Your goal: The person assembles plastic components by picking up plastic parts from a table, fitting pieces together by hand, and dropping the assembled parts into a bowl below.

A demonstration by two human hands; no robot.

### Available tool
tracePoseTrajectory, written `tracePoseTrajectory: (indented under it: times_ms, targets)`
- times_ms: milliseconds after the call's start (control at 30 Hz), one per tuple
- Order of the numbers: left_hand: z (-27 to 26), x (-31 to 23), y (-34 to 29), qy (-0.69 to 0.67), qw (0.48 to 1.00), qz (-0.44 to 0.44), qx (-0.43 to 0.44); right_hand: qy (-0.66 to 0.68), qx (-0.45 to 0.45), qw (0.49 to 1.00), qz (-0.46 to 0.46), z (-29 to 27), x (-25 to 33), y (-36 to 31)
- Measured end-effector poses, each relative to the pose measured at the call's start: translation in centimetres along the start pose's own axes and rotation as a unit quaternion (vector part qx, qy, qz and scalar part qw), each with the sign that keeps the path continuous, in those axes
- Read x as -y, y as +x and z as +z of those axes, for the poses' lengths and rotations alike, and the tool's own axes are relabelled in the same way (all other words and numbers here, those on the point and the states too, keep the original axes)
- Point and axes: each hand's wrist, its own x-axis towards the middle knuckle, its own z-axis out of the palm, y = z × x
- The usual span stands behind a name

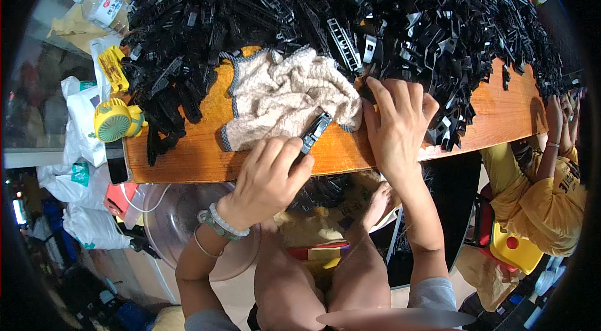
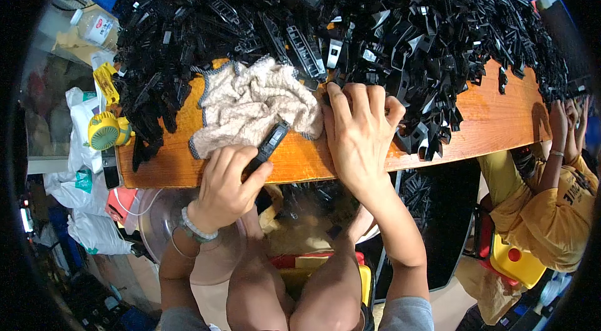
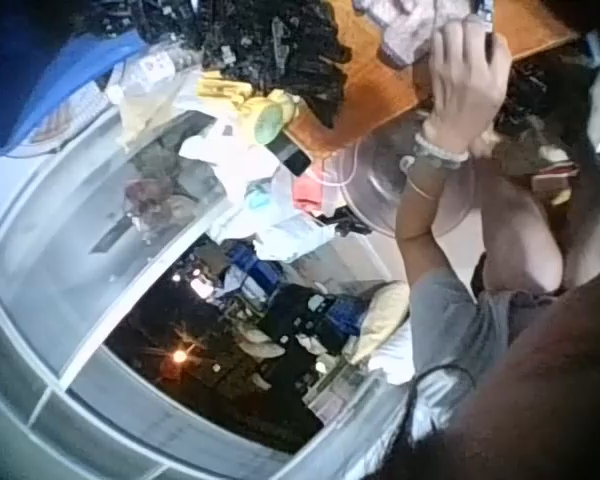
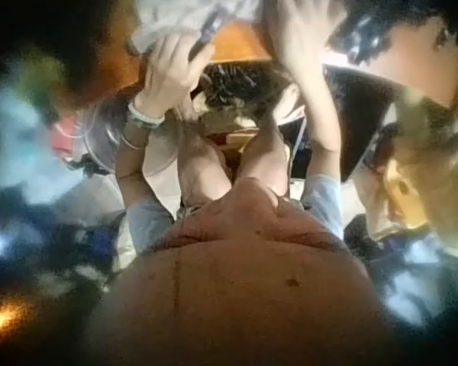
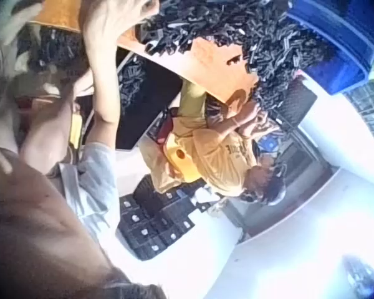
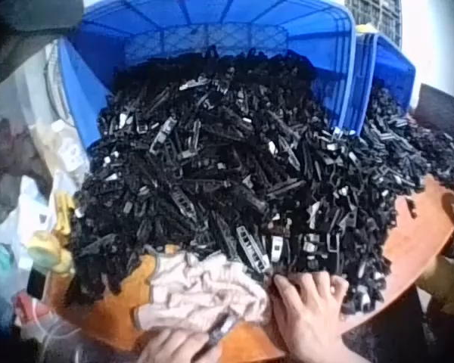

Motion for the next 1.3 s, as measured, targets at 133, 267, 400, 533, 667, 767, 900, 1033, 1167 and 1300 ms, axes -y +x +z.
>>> tracePoseTrajectory:
  times_ms: [133, 267, 400, 533, 667, 767, 900, 1033, 1167, 1300]
  targets:
    - [-0.1, 0.3, -0.3, -0.064, 0.996, -0.025, -0.06, -0.005, 0.009, 0.999, -0.044, 0.2, 0.3, 0.1]
    - [0.5, 0.7, -0.5, -0.143, 0.981, -0.073, -0.106, 0.053, -0.018, 0.997, -0.061, 0.6, -0.3, -1.3]
    - [-0.5, 0.0, -1.2, -0.2, 0.966, -0.1, -0.128, 0.089, -0.044, 0.994, -0.036, 0.1, 0.2, -1.2]
    - [0.6, -0.1, -0.4, -0.123, 0.976, -0.107, -0.145, 0.047, -0.012, 0.999, 0.011, 0.1, 0.2, -0.3]
    - [0.1, 0.5, -0.1, -0.142, 0.977, -0.123, -0.105, 0.01, -0.069, 0.998, -0.001, 0.3, -0.7, -0.5]
    - [0.9, 0.7, 1.3, -0.114, 0.982, -0.119, -0.092, 0.042, -0.125, 0.991, -0.01, 0.1, -0.8, -0.7]
    - [0.4, 0.2, 1.7, -0.109, 0.978, -0.154, -0.091, 0.254, -0.113, 0.96, -0.028, -1.5, 0.7, -1.9]
    - [0.2, -1.7, 2.4, -0.267, 0.942, -0.132, -0.153, 0.507, 0.102, 0.852, 0.079, -3.1, 2.3, -2.7]
    - [-0.5, -2.5, 1.8, -0.36, 0.898, -0.204, -0.147, 0.571, 0.188, 0.768, 0.219, -4.7, 3.3, -3.4]
    - [-0.7, -2.8, 1.1, -0.516, 0.775, -0.35, -0.102, 0.474, 0.106, 0.872, -0.061, -4.4, 2.5, -3.2]
